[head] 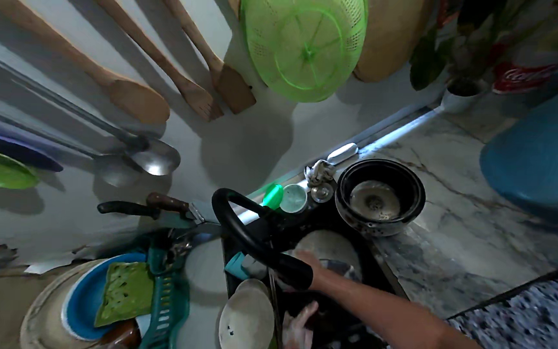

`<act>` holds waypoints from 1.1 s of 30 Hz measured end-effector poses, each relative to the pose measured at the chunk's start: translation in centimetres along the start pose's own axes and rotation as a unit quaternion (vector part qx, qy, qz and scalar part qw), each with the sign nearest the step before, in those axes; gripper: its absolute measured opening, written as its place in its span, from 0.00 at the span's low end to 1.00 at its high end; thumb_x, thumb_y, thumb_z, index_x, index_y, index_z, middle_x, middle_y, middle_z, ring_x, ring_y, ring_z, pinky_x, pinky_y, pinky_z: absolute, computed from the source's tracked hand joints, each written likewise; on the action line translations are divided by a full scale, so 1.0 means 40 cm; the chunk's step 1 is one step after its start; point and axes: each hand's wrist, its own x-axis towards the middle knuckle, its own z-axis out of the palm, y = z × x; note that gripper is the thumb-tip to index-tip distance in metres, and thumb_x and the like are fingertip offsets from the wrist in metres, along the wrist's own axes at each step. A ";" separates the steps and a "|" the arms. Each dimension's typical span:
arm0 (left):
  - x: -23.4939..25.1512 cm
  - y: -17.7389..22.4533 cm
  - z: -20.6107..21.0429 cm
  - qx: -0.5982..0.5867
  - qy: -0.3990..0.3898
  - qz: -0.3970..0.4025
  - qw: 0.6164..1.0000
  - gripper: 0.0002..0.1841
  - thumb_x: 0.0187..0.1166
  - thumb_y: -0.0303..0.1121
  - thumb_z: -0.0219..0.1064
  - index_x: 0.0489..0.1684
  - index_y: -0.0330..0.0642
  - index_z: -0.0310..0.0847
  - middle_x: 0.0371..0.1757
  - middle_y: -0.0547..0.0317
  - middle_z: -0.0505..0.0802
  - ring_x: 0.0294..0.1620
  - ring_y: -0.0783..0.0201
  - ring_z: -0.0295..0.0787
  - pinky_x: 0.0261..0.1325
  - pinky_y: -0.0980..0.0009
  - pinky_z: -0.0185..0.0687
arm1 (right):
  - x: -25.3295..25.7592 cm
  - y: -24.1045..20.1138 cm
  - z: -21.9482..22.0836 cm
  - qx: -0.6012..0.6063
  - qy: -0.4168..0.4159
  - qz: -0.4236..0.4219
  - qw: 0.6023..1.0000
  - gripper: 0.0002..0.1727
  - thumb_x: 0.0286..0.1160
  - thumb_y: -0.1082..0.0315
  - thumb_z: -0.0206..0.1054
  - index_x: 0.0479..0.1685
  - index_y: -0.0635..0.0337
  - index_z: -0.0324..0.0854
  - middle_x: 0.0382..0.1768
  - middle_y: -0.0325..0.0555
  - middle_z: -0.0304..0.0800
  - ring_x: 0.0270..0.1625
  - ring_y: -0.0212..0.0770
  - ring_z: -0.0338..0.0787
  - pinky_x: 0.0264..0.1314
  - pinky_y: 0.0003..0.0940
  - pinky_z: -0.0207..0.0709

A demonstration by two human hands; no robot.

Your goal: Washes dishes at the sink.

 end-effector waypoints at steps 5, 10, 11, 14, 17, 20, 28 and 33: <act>0.005 0.005 -0.011 0.069 0.027 0.035 0.997 0.21 0.63 0.11 0.67 0.57 0.27 0.75 0.44 0.50 0.92 0.45 0.64 0.92 0.52 0.63 0.91 | -0.005 0.060 0.061 0.047 0.033 -0.062 0.996 0.35 0.63 0.59 0.81 0.73 0.65 0.79 0.70 0.60 0.85 0.76 0.55 0.80 0.85 0.52 0.63; 0.012 -0.036 0.007 -0.041 0.092 0.024 0.995 0.13 0.79 0.19 0.62 0.60 0.29 0.74 0.50 0.48 0.91 0.50 0.61 0.90 0.56 0.60 0.89 | 0.017 0.191 0.034 0.118 0.162 0.225 0.954 0.27 0.90 0.50 0.55 0.69 0.65 0.80 0.58 0.62 0.90 0.63 0.57 0.89 0.70 0.57 0.79; 0.016 -0.043 0.007 -0.055 0.088 0.023 0.994 0.13 0.85 0.23 0.61 0.63 0.30 0.75 0.52 0.48 0.91 0.52 0.61 0.90 0.58 0.60 0.88 | 0.006 0.186 0.049 0.106 0.164 0.217 0.956 0.26 0.90 0.52 0.55 0.70 0.65 0.79 0.62 0.62 0.88 0.67 0.58 0.87 0.73 0.57 0.77; 0.035 -0.049 0.015 -0.055 0.062 0.025 0.996 0.22 0.95 0.41 0.45 0.78 0.36 0.68 0.68 0.49 0.86 0.66 0.63 0.85 0.69 0.61 0.82 | -0.064 0.085 0.111 0.103 0.133 0.100 0.981 0.33 0.79 0.59 0.68 0.81 0.68 0.71 0.80 0.63 0.75 0.85 0.56 0.72 0.90 0.49 0.62; 0.024 -0.004 0.054 -0.046 0.108 0.023 0.993 0.23 0.97 0.41 0.41 0.79 0.34 0.65 0.71 0.46 0.82 0.67 0.61 0.81 0.71 0.61 0.77 | -0.086 0.068 0.149 0.106 0.133 0.044 0.984 0.35 0.80 0.58 0.68 0.82 0.70 0.69 0.85 0.64 0.68 0.91 0.55 0.62 0.97 0.46 0.45; 0.057 -0.042 -0.004 -0.047 0.094 0.042 0.994 0.18 0.92 0.36 0.54 0.72 0.35 0.73 0.63 0.48 0.87 0.62 0.60 0.86 0.65 0.59 0.84 | -0.022 0.185 0.110 0.069 0.201 0.115 0.970 0.28 0.80 0.62 0.65 0.78 0.65 0.77 0.83 0.61 0.71 0.88 0.57 0.67 0.92 0.50 0.58; 0.050 -0.024 0.040 -0.096 0.142 0.046 0.984 0.18 0.94 0.37 0.49 0.70 0.34 0.73 0.60 0.47 0.87 0.57 0.61 0.86 0.61 0.63 0.83 | -0.109 0.073 0.190 0.085 0.188 0.007 0.978 0.31 0.82 0.64 0.64 0.81 0.72 0.70 0.85 0.65 0.68 0.92 0.57 0.61 0.97 0.52 0.41; 0.049 -0.049 0.005 -0.096 0.124 0.046 0.986 0.18 0.90 0.33 0.56 0.72 0.36 0.72 0.63 0.46 0.86 0.62 0.56 0.85 0.64 0.54 0.84 | -0.035 0.237 0.106 0.072 0.243 0.187 0.949 0.28 0.87 0.64 0.57 0.83 0.67 0.69 0.83 0.65 0.71 0.86 0.59 0.70 0.89 0.52 0.62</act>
